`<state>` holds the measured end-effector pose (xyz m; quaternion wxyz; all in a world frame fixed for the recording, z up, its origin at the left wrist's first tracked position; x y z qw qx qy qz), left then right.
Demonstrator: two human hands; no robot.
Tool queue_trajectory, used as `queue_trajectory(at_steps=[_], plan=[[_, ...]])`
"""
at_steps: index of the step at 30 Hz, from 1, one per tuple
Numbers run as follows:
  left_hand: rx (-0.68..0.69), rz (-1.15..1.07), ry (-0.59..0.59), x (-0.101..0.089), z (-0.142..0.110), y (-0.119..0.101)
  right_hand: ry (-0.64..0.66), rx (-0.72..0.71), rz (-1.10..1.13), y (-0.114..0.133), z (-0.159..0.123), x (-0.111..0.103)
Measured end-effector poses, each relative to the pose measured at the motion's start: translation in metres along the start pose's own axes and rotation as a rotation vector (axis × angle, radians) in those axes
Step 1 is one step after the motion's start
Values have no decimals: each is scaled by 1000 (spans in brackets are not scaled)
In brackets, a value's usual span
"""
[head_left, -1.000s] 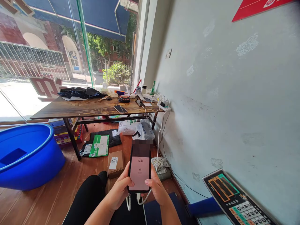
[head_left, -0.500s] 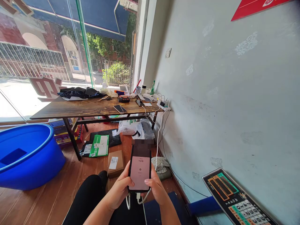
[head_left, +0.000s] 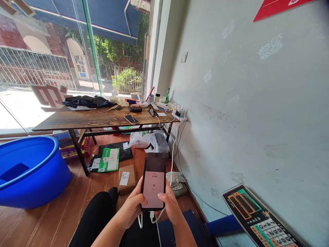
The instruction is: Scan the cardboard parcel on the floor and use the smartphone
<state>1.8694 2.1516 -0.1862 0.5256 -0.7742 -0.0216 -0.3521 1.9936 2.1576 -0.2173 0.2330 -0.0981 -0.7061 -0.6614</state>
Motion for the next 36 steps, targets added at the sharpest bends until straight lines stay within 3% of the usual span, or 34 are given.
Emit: queue_trajectory(at_steps=[7, 13, 22, 30, 36], plan=[[-28, 20, 2, -2, 0, -1, 23, 5, 0, 2, 0, 2], [-19, 41, 91, 2, -2, -6, 20, -35, 4, 0, 1, 2], [29, -103, -64, -20, 9, 18, 5, -60, -56, 0, 5, 0], [36, -98, -74, -25, 12, 22, 3, -75, -133, 2, 5, 3], [68, -92, -51, -25, 14, 22, -78, -69, -201, 2, 5, 6]])
Point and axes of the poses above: each hand's wrist, its own z-axis towards the middle knuckle, its own x-axis out of the palm, y = z × x, the point moved 4 cm from there along z, towards the middle knuckle, and after that the axes turned 7 degrees about z, right-handed, at the moved point
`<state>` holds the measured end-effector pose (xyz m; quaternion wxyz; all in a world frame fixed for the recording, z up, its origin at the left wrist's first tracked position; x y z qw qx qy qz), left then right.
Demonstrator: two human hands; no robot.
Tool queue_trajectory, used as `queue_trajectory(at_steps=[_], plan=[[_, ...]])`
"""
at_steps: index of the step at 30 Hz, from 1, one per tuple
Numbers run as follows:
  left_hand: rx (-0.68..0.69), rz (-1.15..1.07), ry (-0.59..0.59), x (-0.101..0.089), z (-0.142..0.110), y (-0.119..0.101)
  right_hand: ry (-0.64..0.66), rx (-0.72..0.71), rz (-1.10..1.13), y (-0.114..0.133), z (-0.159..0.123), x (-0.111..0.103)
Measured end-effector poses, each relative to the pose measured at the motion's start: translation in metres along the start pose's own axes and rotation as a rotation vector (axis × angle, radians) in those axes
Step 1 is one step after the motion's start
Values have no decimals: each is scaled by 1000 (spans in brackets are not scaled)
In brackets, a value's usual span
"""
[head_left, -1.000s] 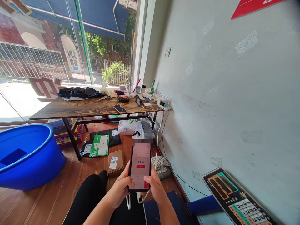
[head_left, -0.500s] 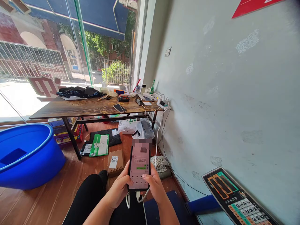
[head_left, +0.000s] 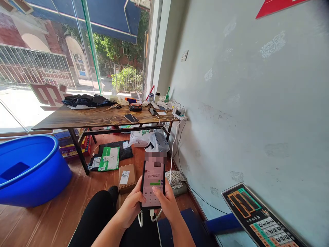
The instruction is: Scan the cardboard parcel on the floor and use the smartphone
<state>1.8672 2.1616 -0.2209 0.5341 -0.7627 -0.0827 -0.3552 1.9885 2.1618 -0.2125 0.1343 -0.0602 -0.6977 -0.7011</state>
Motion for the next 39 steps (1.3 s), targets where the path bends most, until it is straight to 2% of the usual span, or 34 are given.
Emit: queue_trajectory(at_steps=[5, 8, 10, 14, 22, 26, 31, 35, 39], plan=[[-14, -20, 11, 5, -5, -3, 101, 27, 163, -3, -2, -6], [-42, -43, 21, 8, -7, -6, 200, 94, 204, -3, -4, -5], [-48, -41, 40, 10, -7, -8, 222, 109, 191, 0, -4, -4], [-19, -46, 64, 11, -6, -9, 176, 62, 118, 8, -4, -1], [-38, -66, 65, 11, -8, -10, 155, 67, 191, 4, -4, -2], [-36, -13, 51, 12, -9, -12, 90, 20, 187, 5, 0, -1], [-78, 15, 39, 14, -10, -10, -1, 28, 146, 7, 3, 2], [-65, -8, 55, 15, -10, -13, 26, 18, 224, 8, 1, 3], [-64, -27, 77, 15, -10, -14, 39, 7, 209, 7, 0, 2]])
Point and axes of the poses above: each hand's wrist, its own z-axis towards the middle knuckle, its own x-axis out of the palm, y = z × x, the point moved 4 cm from there along z, towards the middle knuckle, and after that the axes turned 7 degrees about z, right-handed, at the moved point
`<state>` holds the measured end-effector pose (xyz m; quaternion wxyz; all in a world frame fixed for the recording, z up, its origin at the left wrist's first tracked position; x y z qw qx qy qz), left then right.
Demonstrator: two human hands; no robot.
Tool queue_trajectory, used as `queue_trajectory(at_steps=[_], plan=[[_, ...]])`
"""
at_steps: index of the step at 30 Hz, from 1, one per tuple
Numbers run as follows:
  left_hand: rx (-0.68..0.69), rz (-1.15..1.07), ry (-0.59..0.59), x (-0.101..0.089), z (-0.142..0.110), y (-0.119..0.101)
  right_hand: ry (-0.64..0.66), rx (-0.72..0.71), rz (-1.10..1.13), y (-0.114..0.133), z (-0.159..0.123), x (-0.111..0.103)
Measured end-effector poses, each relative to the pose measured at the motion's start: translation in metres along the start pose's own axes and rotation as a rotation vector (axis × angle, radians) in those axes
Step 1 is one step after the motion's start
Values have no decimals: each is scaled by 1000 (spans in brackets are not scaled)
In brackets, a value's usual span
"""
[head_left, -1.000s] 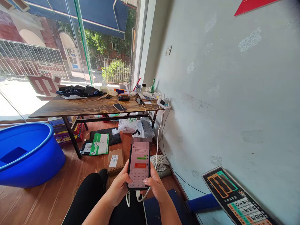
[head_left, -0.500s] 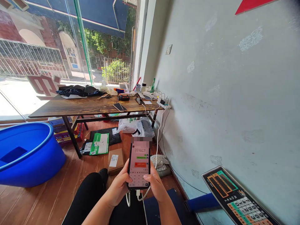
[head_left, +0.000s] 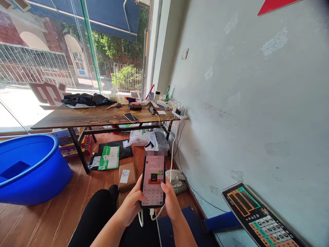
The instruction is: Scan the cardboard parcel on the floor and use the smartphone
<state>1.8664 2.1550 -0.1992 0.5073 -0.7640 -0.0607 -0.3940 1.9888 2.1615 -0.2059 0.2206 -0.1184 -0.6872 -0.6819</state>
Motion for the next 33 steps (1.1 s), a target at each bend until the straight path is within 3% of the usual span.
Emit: queue_trajectory(at_steps=[4, 7, 11, 16, 20, 24, 33], plan=[[25, -38, 20, -4, 3, 5, -3, -101, 17, -1, 1, -1], [48, -51, -53, -12, 6, 11, -48, -222, -26, 1, 0, -3], [51, -50, -87, -17, 8, 17, -71, -339, -236, 10, -2, -4], [26, 18, -18, -8, 5, 8, 15, -500, -575, 33, -1, 3], [-39, 82, 45, 4, 0, 1, 69, -569, -757, 52, 6, 11], [-47, 75, 25, 5, -1, 2, 102, -593, -797, 63, 13, 18], [-36, 137, -9, 5, -1, 3, 43, -699, -860, 62, 21, 21]])
Point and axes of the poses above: each hand's wrist, its own z-axis towards the middle knuckle, its own x-axis out of the palm, y = z × x, the point moved 4 cm from there along z, towards the middle knuckle, and after that the axes turned 7 degrees about z, right-handed, at the moved point
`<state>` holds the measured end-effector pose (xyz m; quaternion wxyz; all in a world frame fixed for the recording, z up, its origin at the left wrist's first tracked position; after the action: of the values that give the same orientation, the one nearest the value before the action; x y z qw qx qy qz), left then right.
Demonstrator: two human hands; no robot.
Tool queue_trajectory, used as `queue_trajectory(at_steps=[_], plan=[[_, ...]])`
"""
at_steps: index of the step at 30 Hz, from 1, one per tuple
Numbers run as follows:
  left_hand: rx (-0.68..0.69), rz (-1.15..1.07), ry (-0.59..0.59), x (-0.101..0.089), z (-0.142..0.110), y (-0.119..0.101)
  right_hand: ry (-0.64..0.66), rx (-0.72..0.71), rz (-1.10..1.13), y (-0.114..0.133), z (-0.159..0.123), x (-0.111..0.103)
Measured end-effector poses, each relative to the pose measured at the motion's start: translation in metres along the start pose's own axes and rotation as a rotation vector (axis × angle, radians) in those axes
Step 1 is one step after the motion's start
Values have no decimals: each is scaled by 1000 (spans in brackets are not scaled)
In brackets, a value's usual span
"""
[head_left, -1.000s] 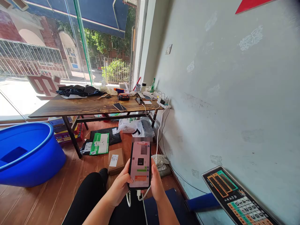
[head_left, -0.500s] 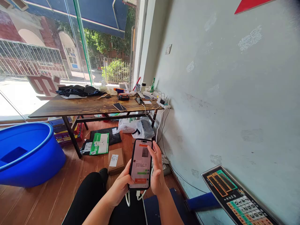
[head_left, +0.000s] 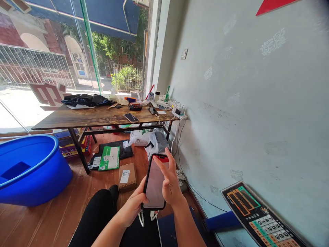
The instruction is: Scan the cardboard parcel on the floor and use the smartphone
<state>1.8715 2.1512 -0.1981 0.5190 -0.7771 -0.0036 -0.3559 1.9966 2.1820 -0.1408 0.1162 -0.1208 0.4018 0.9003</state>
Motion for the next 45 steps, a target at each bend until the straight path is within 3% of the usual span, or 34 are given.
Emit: queue_trajectory(at_steps=[4, 9, 11, 14, 16, 21, 28, 31, 38, 41, 45], plan=[[-10, 16, 11, 1, 0, -1, -33, 21, 55, -2, -4, 2], [-17, -25, 45, 1, 0, -3, -183, 310, 474, -17, -17, -1], [0, -49, 51, 1, 0, -4, -126, 472, 599, -24, -24, 2], [55, -81, 49, 0, 1, -7, 119, 631, 734, -27, -33, 9], [84, -82, 59, -3, 2, -8, 219, 639, 779, -25, -39, 11], [96, -96, -9, -12, 5, -5, 281, 632, 809, -23, -50, 17], [73, -19, 6, -3, 2, -8, 73, 636, 792, -34, -41, 20], [76, -16, -5, -1, 2, -9, 47, 643, 803, -35, -40, 19], [88, -121, -53, -14, 6, -2, 323, 596, 856, -20, -48, 22], [113, -150, -58, -15, 5, -3, 295, 582, 863, -20, -50, 23], [86, -88, -52, -13, 3, -5, 266, 666, 876, -28, -54, 25]])
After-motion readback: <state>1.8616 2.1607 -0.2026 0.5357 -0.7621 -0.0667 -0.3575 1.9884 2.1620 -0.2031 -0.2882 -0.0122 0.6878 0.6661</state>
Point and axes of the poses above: each hand's wrist, its own z-axis towards the middle knuckle, its own x-axis out of the palm, y = z × x, the point moved 4 cm from there along z, towards the middle knuckle, and after that the axes turned 7 degrees about z, right-handed, at the moved point
